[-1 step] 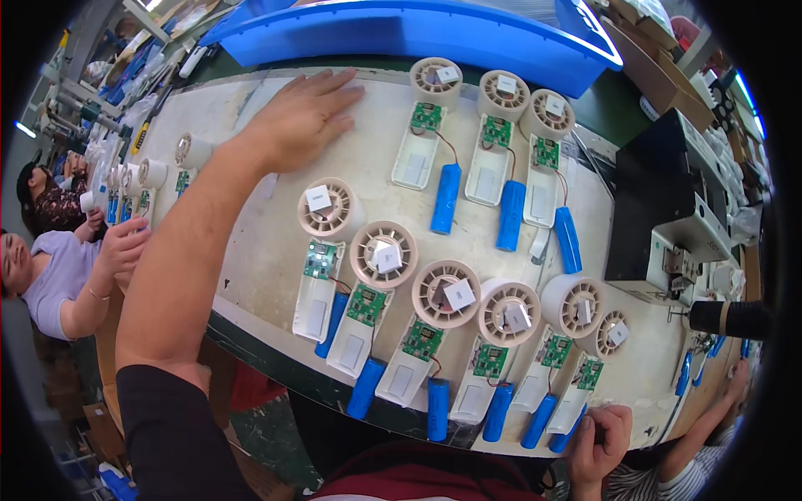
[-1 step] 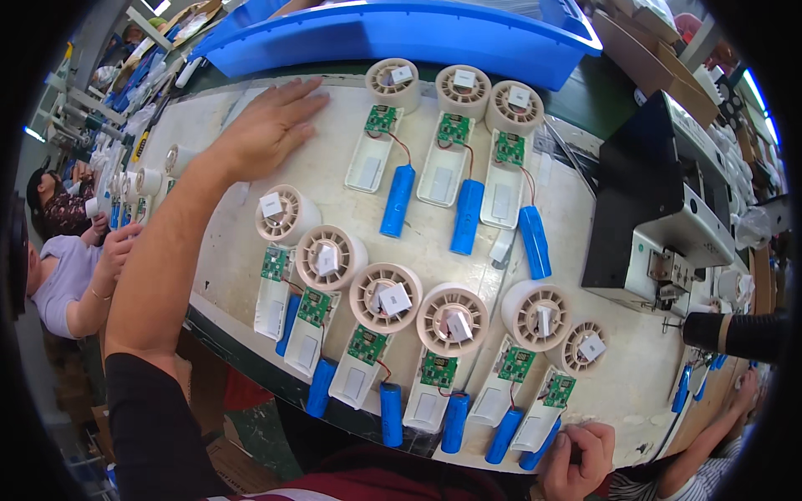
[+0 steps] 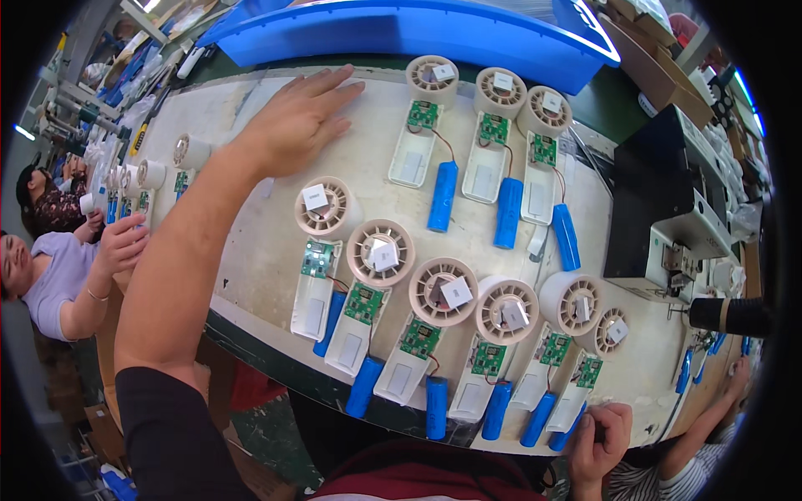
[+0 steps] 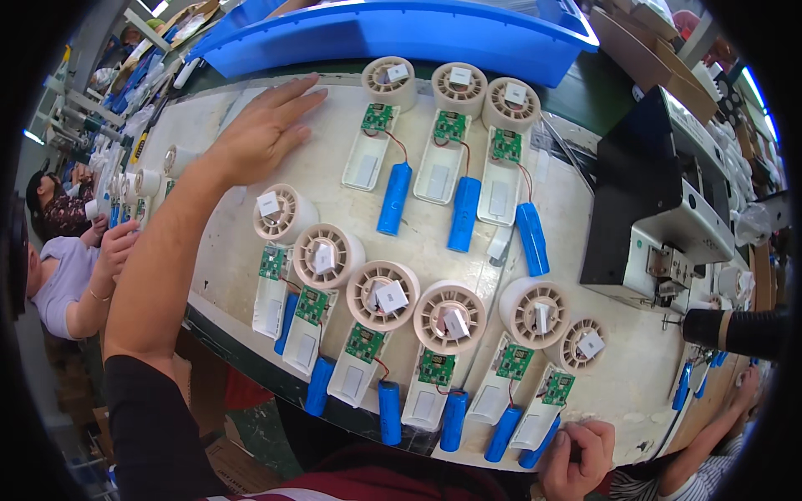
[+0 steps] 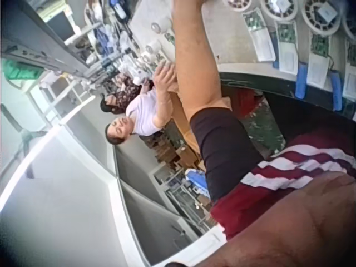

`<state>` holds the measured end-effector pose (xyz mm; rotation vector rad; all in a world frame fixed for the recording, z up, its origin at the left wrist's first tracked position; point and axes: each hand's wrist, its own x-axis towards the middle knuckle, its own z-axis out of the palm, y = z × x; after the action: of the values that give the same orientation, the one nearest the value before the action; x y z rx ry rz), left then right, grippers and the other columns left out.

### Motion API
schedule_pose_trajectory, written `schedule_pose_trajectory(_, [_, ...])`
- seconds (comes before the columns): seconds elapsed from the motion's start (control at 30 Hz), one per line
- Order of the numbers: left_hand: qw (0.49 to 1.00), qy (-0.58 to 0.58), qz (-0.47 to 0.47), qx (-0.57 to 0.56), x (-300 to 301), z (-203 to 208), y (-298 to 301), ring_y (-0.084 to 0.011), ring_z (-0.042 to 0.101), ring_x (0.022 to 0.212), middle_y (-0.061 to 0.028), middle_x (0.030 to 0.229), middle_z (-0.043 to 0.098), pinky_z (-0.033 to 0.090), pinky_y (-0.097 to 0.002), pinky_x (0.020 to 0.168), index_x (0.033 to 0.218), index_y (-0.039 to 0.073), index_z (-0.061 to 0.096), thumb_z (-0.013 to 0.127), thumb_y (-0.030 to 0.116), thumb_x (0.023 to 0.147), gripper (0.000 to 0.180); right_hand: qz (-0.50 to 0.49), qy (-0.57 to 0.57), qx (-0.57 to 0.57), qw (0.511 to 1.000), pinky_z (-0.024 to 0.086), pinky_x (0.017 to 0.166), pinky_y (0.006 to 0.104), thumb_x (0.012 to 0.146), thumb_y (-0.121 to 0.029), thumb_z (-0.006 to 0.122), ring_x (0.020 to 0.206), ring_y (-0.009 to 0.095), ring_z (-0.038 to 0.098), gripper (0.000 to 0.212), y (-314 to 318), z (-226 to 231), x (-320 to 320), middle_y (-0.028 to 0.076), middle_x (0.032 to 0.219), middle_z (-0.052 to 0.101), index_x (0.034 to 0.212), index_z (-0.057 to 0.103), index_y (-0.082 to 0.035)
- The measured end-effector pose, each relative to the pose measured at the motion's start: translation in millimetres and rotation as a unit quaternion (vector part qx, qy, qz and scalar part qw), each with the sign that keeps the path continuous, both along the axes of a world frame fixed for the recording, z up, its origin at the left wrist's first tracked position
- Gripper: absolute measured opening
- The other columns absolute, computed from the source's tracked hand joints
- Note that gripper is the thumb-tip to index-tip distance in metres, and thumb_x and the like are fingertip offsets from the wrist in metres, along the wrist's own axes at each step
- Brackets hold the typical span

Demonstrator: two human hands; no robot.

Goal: Assemble internal circuit boards, batteries, and housing for handheld portable fans.

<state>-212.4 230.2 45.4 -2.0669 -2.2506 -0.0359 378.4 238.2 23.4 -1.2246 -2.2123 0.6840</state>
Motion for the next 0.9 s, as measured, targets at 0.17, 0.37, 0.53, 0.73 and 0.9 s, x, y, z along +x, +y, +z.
schedule_pose_trajectory(0.17, [0.996, -0.067, -0.018, 0.058, 24, 6, -47, -0.0399, 0.042, 0.15, -0.0154, 0.167, 0.04, 0.034, -0.0465, 0.124, 0.15, 0.009, 0.056, 0.063, 0.012, 0.098, 0.053, 0.001, -0.005, 0.002, 1.0, 0.041, 0.066, 0.0303, 0.087, 0.004, 0.067, 0.079, 0.021, 0.054, 0.007, -1, 3, 5, 0.011, 0.092, 0.056, 0.094, 0.066, 0.002])
schedule_pose_trajectory(0.37, [0.988, -0.098, 0.084, 0.089, 65, 3, -142, -0.0416, 0.051, 0.141, -0.0219, 0.156, 0.051, 0.041, -0.0472, 0.118, 0.137, 0.004, 0.064, 0.067, 0.003, 0.089, 0.048, 0.005, 0.001, -0.008, 1.0, 0.048, 0.068, 0.0357, 0.082, 0.005, 0.072, 0.079, 0.027, 0.06, 0.012, -1, 4, 3, 0.015, 0.091, 0.061, 0.093, 0.068, 0.002])
schedule_pose_trajectory(0.53, [0.992, -0.093, 0.077, 0.028, 115, 4, -184, -0.0425, 0.057, 0.134, -0.0247, 0.144, 0.06, 0.044, -0.0485, 0.117, 0.134, -0.004, 0.064, 0.075, 0.011, 0.085, 0.052, 0.039, 0.021, 0.018, 0.999, 0.042, 0.065, 0.0305, 0.091, 0.004, 0.066, 0.079, 0.021, 0.054, 0.005, 0, -6, 11, 0.011, 0.093, 0.055, 0.096, 0.066, 0.002])
schedule_pose_trajectory(0.73, [0.987, -0.124, 0.101, 0.021, 146, 7, -216, -0.0425, 0.053, 0.139, -0.0237, 0.152, 0.054, 0.04, -0.0494, 0.12, 0.142, -0.002, 0.059, 0.076, 0.016, 0.089, 0.058, 0.056, 0.04, 0.013, 0.998, 0.042, 0.067, 0.03, 0.093, 0.003, 0.064, 0.08, 0.02, 0.053, 0.003, -2, -9, 17, 0.01, 0.093, 0.053, 0.096, 0.064, 0.003])
schedule_pose_trajectory(0.9, [0.982, -0.094, 0.144, 0.077, 169, 11, -239, -0.0429, 0.051, 0.14, -0.0229, 0.154, 0.052, 0.04, -0.0487, 0.12, 0.146, 0.0, 0.054, 0.077, 0.015, 0.09, 0.063, 0.075, 0.039, 0.037, 0.996, 0.043, 0.07, 0.0314, 0.093, 0.003, 0.063, 0.081, 0.022, 0.054, 0.002, -2, -10, 12, 0.011, 0.092, 0.054, 0.095, 0.064, 0.003])
